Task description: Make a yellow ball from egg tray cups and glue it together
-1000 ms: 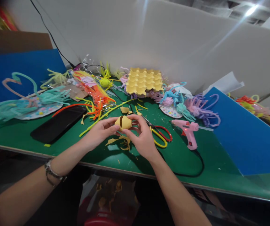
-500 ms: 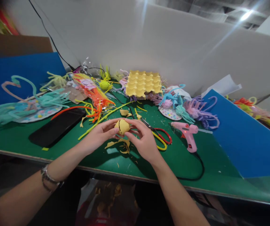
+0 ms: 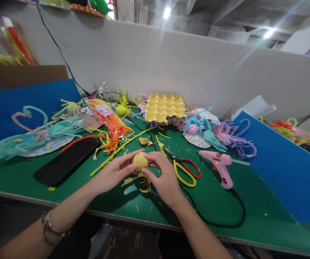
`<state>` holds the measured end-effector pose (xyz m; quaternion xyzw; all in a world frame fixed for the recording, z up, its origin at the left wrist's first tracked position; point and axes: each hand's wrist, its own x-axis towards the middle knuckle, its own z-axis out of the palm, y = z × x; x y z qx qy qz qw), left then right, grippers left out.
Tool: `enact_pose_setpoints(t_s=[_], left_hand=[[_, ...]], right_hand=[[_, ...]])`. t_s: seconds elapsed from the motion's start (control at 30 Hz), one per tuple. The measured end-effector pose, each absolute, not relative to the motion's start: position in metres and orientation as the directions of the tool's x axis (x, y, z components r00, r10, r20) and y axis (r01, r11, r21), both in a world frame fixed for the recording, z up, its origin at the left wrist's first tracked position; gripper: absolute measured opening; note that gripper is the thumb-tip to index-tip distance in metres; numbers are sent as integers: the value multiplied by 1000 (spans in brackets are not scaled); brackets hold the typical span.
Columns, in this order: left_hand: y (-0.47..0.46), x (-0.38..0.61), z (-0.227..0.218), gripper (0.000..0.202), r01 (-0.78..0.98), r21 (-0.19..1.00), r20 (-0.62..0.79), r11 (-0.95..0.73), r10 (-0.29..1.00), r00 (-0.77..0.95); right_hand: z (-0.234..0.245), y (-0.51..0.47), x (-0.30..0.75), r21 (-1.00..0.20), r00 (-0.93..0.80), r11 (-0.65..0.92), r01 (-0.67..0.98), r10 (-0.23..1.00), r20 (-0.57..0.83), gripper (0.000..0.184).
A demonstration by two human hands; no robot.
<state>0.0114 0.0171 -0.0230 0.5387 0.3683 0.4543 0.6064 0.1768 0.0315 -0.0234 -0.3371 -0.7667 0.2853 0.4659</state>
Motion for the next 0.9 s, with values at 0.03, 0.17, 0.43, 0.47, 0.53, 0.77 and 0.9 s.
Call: enact_pose_setpoints(t_s=[0.03,0.17,0.43,0.47,0.53,0.77,0.9], left_hand=[[15,13,-23,59,-156,988,57,-7,945,322],[10,19,-27,62,-120,988,126,-95,950,285],[8,20,-27,45,-23,980,198,-198,954,224],[7,19,-27,49,-19,979,204,-205,952,226],[7,17,-27,57,-6,972,232,-237,946,228],[10,11,-27,60,122,919,335,-375,905,263],[12,6,-24,53,261,867,362,-425,896,258]], right_hand=[[-24,31,176,-704,-333,650,287,757,563,22],[-27,26,171,-488,-365,772,407,628,688,23],[-26,21,166,-388,-448,834,392,542,711,40],[-26,21,166,-428,-438,819,383,569,696,43],[-25,21,168,-533,-395,767,357,641,658,46],[-21,27,175,-603,-387,712,360,702,598,44],[-16,31,178,-584,-429,732,351,680,595,42]])
